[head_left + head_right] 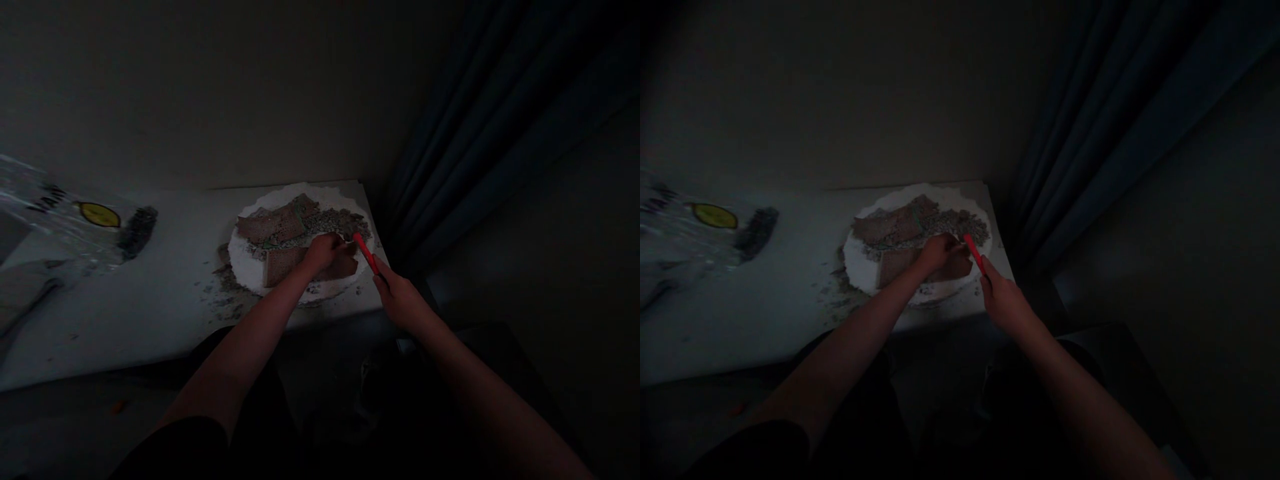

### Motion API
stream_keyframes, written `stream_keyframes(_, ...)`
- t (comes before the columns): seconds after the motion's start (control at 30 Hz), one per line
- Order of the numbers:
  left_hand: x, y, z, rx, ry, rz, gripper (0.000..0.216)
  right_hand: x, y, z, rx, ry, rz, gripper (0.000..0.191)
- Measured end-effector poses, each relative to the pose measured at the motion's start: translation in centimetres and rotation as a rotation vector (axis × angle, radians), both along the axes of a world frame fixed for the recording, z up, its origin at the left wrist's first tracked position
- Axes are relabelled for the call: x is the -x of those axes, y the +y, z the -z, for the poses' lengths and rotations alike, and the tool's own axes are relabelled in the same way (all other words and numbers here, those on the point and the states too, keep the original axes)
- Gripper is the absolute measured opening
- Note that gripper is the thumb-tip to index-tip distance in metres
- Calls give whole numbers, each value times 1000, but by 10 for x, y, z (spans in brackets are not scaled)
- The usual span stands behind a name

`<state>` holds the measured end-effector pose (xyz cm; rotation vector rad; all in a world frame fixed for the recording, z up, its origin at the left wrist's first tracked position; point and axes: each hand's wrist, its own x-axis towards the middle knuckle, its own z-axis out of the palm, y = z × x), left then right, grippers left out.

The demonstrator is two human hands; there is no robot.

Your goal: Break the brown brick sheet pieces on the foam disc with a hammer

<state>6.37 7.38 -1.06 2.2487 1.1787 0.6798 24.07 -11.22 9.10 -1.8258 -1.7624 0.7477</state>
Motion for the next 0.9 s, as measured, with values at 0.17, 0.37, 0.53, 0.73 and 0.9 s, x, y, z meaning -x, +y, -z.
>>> stream_keyframes(0.17, 0, 0, 0, 16, -35, 37, 23, -1, 0, 0, -46, 6, 21, 59)
stream_keyframes(0.37, 4, -2, -3, 34, -212, -112, 42, -1, 1, 9, 48, -43, -18, 59)
stream_keyframes(0.53, 3, 0, 0, 62, -328, -72, 45, 4, 1, 3, -29, -22, -23, 59)
stream_keyframes(0.73, 5, 5, 3, 79, -415, -162, 45, 8, -1, 10, 69, -59, -45, 57)
stream_keyframes(0.9, 4, 6, 2, 86, -418, -153, 43, 1, 2, 7, -25, 4, -17, 59)
